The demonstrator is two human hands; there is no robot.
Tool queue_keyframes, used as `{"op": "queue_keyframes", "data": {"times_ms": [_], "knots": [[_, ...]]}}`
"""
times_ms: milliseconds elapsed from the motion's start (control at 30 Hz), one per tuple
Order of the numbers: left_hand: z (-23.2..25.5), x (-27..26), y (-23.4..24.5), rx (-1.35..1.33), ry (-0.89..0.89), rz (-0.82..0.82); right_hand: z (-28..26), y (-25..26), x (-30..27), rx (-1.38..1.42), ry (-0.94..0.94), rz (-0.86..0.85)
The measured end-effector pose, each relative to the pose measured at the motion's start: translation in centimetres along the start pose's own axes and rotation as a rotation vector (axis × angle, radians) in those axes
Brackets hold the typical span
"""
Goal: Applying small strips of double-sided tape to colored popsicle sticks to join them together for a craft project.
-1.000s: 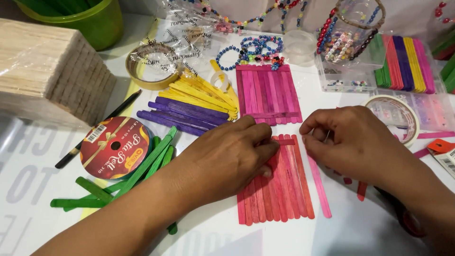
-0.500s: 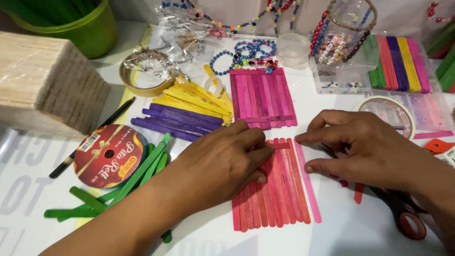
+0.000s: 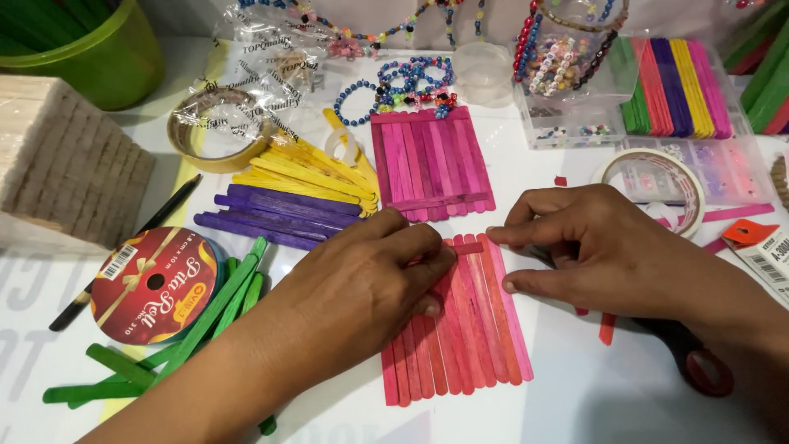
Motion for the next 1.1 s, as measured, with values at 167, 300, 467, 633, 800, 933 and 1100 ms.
{"op": "queue_keyframes", "data": {"times_ms": [167, 300, 467, 633, 800, 933, 1100], "knots": [[0.1, 0.1, 0.0, 0.001, 0.012, -0.008, -0.4, 0.0, 0.1, 0.008, 0.0, -0.035], [0.0, 0.2, -0.2, 0.011, -0.001, -0.011, 0.0, -0.2, 0.2, 0.146, -0.195, -0.052], [-0.1, 0.2, -0.3, -0.013, -0.003, 0.006, 0.4, -0.3, 0.3, 0.15, -0.221, -0.048], [-0.1, 0.3, -0.4, -0.005, -0.008, -0.001, 0.0, -0.4, 0.3, 0.207, -0.326, -0.089], [0.1, 0.3, -0.2, 0.003, -0.01, 0.018, 0.4, -0.5, 0.4, 0.182, -0.267, -0.062], [0.0, 0.3, 0.0, -0.001, -0.021, -0.009, -0.4, 0.0, 0.3, 0.09, -0.171, -0.094], [-0.1, 0.1, 0.3, -0.004, -0.035, 0.009, 0.4, 0.3, -0.2, 0.227, -0.456, -0.044]]}}
Point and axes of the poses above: each hand's wrist, its own x-axis towards the middle knuckle, its own y-axis out of the back of the hand, z = x × y, the point moved 7 cm from there along x, towards the middle knuckle, and after that the axes turned 12 degrees about -z, right-handed, at the moved point
